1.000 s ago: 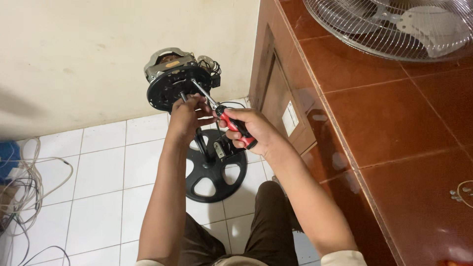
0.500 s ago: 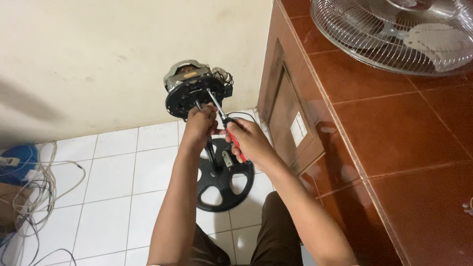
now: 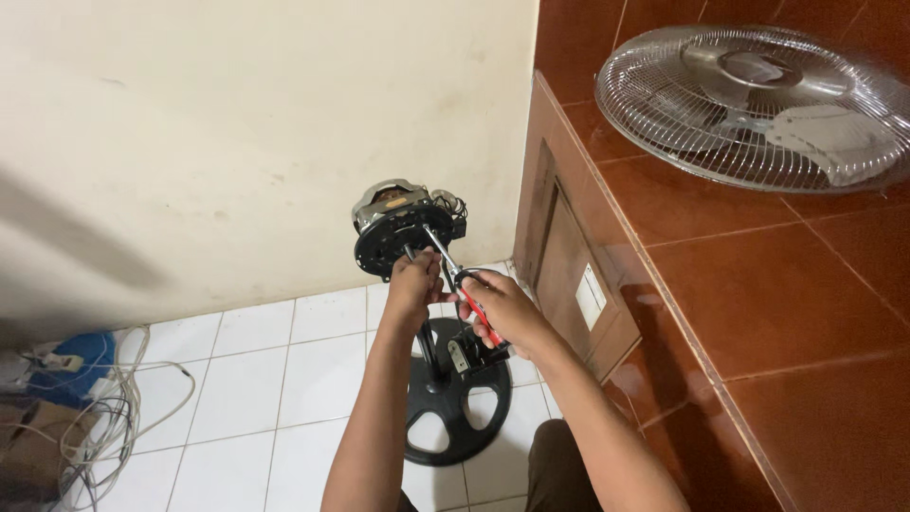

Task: The person disassembles a standing fan by removing the front grille and unscrewing components from the motor housing using a screwdriver. The person then reattaches the front grille and continues to adjust screws on the motor assembly.

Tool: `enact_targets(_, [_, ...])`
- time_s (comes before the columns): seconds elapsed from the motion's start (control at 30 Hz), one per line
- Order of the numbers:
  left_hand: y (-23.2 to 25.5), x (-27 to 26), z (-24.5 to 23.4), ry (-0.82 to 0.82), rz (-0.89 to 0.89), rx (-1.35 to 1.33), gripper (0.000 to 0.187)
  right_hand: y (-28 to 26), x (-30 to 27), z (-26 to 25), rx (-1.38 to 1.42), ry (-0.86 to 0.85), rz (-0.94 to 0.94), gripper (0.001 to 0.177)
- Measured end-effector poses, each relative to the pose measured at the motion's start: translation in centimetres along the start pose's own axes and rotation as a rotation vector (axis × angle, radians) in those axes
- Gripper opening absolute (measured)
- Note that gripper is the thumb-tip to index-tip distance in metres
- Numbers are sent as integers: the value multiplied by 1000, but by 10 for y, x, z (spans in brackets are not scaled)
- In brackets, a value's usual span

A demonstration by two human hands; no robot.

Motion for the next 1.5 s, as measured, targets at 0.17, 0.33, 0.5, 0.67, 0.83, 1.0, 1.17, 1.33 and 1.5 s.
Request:
enact_targets(0.17, [1,-2,0,12,4,23,26,4,5,2,44,-11,-20,29])
enact_targets(0.33, [1,0,2,-36,40,-10,28,8,3,7,9,56,-11,33])
enact_targets(0.5, [1,2,2,-58,66,-24,30,5,0,8,-45,81,-36,33])
enact_targets(0.67, [5,0,7,-76,57,-77,28,5,1,9,218,-73,90,33])
enact_targets(0.83, [4,-5,9,-77,17,-125,25,-2,1,-3,315,-186,174,28])
enact_targets(1.0, [3,-2,7,-89,40,-116,27,-7,3,3,34,7,63,37])
enact_targets(1.17, [-5,3,1,-82,6,-108,23,-19,-8,10,-236,130,-46,33])
enact_targets(1.33, [-5,10,-3,-78,21,-126,23,-46,-37,34,-1043,591,-397,40])
enact_targets(1.5, [1,8,0,-77,46,-99,24,-40,-40,48,-1173,613,-305,57])
Point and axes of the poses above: each hand's wrist, its own x-axis towards the middle knuckle, its own z-axis out of the palm, y = z × x, the point moved 8 cm from there along x, towards the middle knuckle, and after that the axes turned 8 degrees about z, right-handed, at the moved point
